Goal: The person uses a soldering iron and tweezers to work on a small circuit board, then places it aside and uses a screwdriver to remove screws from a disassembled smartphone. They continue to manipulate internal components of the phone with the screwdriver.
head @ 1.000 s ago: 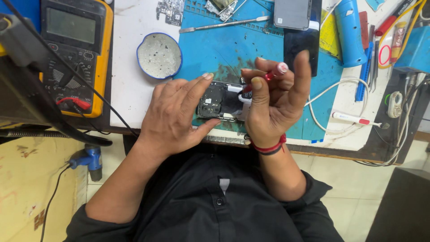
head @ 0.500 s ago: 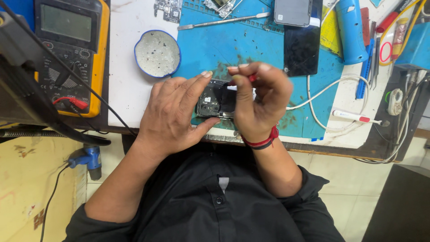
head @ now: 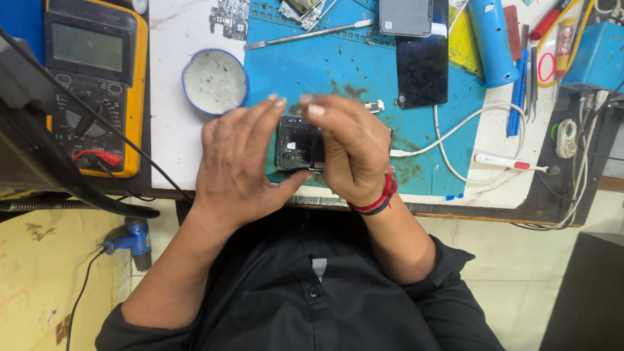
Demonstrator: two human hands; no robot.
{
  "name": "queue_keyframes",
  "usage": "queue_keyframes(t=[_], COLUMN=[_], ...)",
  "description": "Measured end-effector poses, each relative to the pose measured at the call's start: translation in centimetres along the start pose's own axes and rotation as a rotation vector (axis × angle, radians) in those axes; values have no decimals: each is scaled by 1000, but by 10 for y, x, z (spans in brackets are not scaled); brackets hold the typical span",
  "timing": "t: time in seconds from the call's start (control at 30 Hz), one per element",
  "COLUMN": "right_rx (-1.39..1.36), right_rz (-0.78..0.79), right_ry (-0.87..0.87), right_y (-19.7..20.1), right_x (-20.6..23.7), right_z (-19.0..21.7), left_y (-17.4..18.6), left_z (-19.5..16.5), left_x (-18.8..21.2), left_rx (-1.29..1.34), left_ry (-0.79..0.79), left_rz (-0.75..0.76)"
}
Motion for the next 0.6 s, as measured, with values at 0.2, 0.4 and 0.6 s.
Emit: queue_keyframes(t=[0.2,0.4,0.6], right_rx=[-9,55,-42], right_rz=[20,-12,44], right_ry=[-38,-12,-348], right_y=[-2,-2,-4], right_x=[1,2,14], right_z=[-6,-3,-26], left_y=[0,-1,0], left_z=[1,4,3], left_x=[-1,1,1], left_rx=[-9,68,82], left_ry=[-2,-32,-41], left_rz=[-2,35,38])
Point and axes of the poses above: each hand's wrist, its own x-axis away from the middle knuckle, its own y-axis out of the back of the hand, z = x × y, the point moved 9 cm from there along -x, towards the middle knuckle, and after that the axes turned 11 degrees about x, right-handed, at the moved point
